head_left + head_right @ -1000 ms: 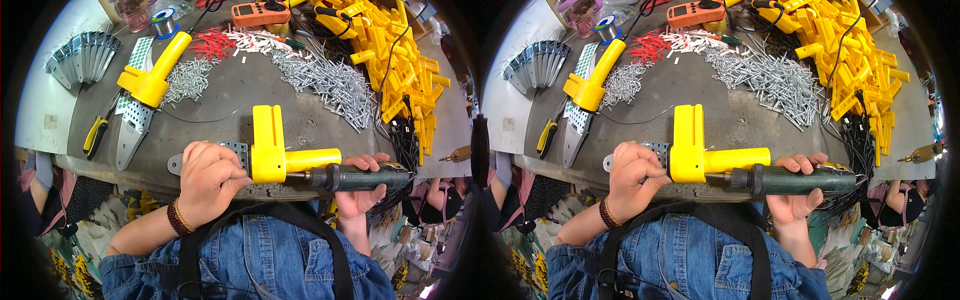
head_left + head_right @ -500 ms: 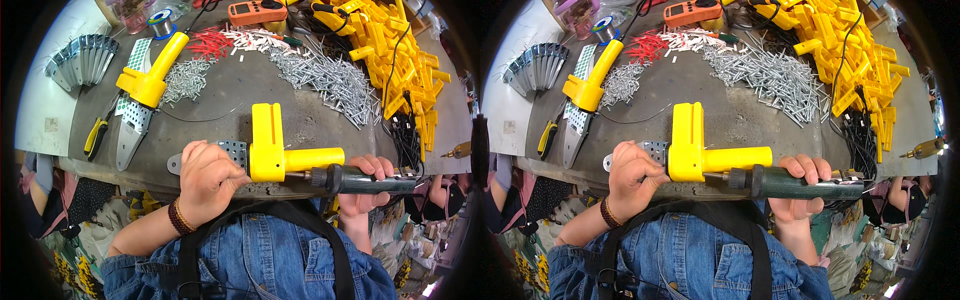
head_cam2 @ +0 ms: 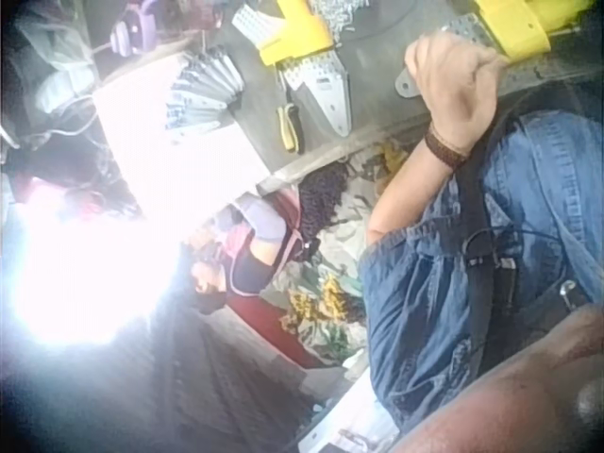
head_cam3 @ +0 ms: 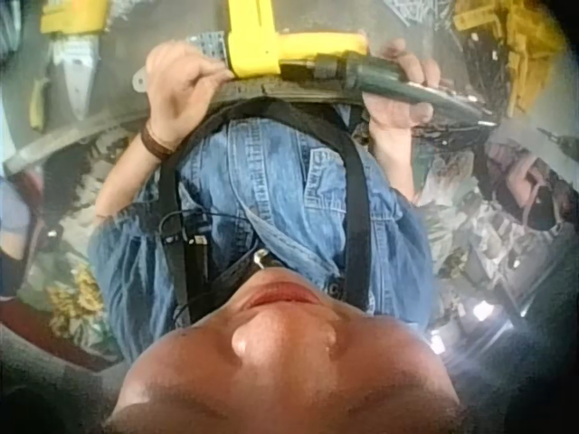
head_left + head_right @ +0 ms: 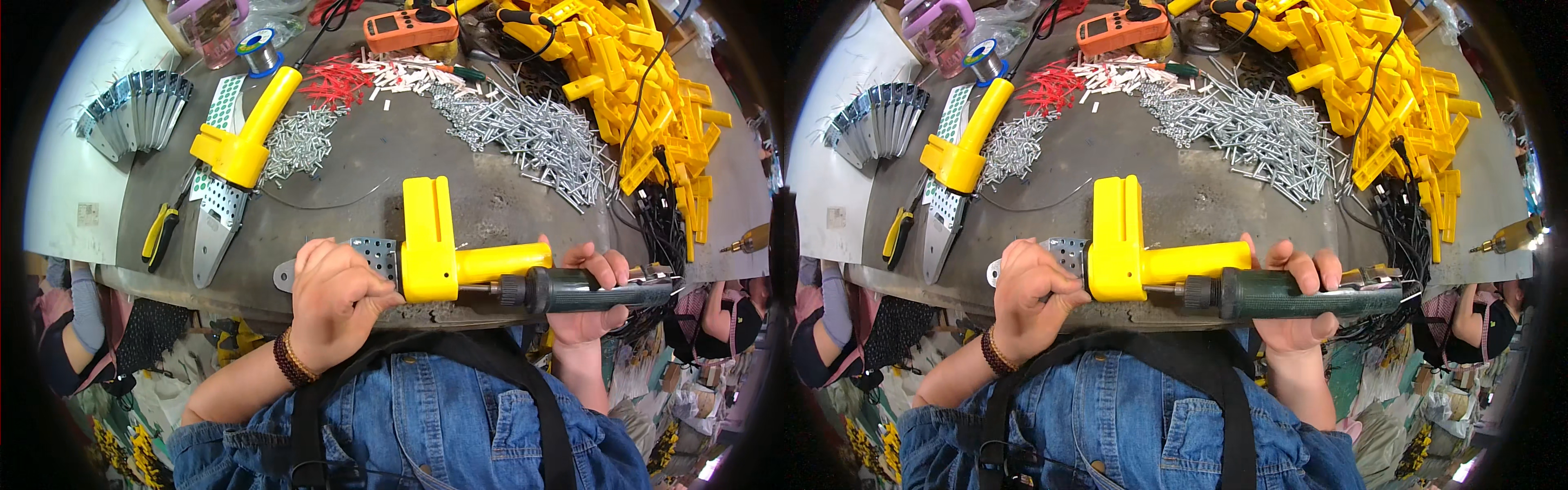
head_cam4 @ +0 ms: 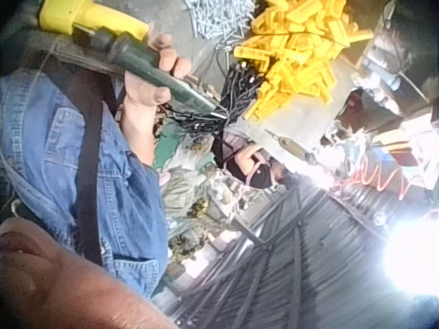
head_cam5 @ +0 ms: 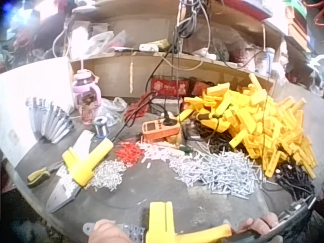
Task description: Assembling a yellow plastic electronic housing by soldering internal wires and securing the casing with an electric screwdriver.
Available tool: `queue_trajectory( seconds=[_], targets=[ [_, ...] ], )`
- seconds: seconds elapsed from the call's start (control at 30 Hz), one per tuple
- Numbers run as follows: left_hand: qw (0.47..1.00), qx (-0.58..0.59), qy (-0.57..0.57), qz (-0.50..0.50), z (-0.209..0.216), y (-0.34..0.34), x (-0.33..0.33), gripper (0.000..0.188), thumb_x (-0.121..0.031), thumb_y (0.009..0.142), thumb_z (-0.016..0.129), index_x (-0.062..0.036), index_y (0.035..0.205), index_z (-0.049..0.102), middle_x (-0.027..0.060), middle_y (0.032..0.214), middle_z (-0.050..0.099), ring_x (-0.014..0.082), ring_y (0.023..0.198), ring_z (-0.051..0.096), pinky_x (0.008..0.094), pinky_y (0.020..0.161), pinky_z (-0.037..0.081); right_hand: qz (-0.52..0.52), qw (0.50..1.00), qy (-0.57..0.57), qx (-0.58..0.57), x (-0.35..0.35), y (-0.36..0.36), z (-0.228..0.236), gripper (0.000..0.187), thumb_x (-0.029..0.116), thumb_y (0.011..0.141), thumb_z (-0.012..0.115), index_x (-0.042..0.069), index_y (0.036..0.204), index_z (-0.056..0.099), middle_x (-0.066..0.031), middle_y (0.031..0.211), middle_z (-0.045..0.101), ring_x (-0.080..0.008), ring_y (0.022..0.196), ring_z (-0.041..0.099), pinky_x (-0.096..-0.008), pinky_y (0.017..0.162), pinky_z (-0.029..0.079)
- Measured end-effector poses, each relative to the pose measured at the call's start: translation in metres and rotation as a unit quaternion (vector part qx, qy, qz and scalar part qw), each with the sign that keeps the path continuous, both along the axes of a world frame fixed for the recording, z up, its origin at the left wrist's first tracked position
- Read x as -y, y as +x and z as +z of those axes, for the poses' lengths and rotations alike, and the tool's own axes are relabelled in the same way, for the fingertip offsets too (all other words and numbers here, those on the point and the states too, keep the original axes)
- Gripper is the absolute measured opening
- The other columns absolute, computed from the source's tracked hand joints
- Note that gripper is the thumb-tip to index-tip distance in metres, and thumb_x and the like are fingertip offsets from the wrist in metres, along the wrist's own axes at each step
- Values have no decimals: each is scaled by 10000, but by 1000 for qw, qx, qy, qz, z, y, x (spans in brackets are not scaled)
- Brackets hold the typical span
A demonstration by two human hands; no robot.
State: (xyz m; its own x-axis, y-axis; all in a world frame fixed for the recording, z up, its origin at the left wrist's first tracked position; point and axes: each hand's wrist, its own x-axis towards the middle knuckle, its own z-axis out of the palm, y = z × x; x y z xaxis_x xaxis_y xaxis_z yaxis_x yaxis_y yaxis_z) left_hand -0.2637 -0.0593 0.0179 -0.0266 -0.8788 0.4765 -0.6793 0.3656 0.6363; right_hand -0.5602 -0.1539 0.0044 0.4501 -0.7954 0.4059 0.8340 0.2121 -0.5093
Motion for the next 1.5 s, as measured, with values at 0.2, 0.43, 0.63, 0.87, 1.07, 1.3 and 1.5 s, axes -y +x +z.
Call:
queue_trajectory(
  seconds=[0.2, 0.43, 0.63, 0.87, 1.07, 1.3, 1.5],
  targets=[
    [1000, 2, 7, 0, 0, 8, -3, 196, -96, 632, 813, -113, 726, 642, 17, 757, 590, 237, 770, 553, 389, 848, 385, -10, 999, -26, -38, -3, -1, 5, 573, 218, 691, 880, 324, 1161, 570, 113, 1045, 642, -172, 1324, 454, -588, 1190, -12],
    [983, 101, -32, 151, 42, 83, -13, 212, -9, 758, 668, -36, 965, 632, 131, 1049, 645, 311, 1000, 600, 386, 893, 468, -5, 998, -15, -62, -10, -17, 12, 609, 210, 722, 865, 328, 1228, 546, 66, 1110, 602, -228, 1267, 449, -546, 1146, 252],
    [867, 250, 160, 401, -9, 255, -106, 290, -190, 810, 740, -34, 999, 585, 148, 1134, 619, 310, 1015, 585, 396, 903, 454, -6, 999, 20, -46, -8, -13, 9, 642, 199, 711, 876, 318, 1229, 516, 73, 1087, 573, -211, 1171, 458, -474, 1059, 363],
    [910, -123, -33, 395, 58, 285, -102, 264, -68, 891, 672, 14, 1137, 624, 87, 1186, 636, 148, 1011, 585, 300, 907, 462, -15, 998, 28, -50, -6, -13, 8, 643, 225, 746, 852, 296, 1276, 496, 60, 1096, 548, -212, 1181, 438, -491, 1070, 347],
    [918, -186, -126, 326, 15, 298, -21, 365, -167, 985, 567, 51, 1274, 526, 142, 1316, 542, 231, 1155, 561, 354, 1004, 440, -21, 999, 21, -37, -8, -8, 13, 649, 210, 754, 846, 291, 1287, 485, 48, 1101, 548, -211, 1187, 440, -489, 1065, 352],
    [836, -496, -137, -192, 111, 207, -39, 516, -335, 1021, 429, 35, 1380, 417, 175, 1489, 362, 306, 1324, 399, 525, 1142, 274, -10, 999, 41, -22, -4, -4, 13, 642, 217, 755, 844, 312, 1287, 497, 57, 1087, 540, -211, 1184, 436, -461, 1061, 354],
    [879, -475, 18, -44, 79, 37, 25, 772, -513, 981, 432, 107, 1428, 321, 161, 1408, 415, 189, 1123, 471, 330, 875, 500, -26, 999, 35, -18, -6, -5, 9, 641, 224, 763, 838, 312, 1298, 496, 55, 1083, 534, -209, 1182, 429, -453, 1062, 363]
  ],
)
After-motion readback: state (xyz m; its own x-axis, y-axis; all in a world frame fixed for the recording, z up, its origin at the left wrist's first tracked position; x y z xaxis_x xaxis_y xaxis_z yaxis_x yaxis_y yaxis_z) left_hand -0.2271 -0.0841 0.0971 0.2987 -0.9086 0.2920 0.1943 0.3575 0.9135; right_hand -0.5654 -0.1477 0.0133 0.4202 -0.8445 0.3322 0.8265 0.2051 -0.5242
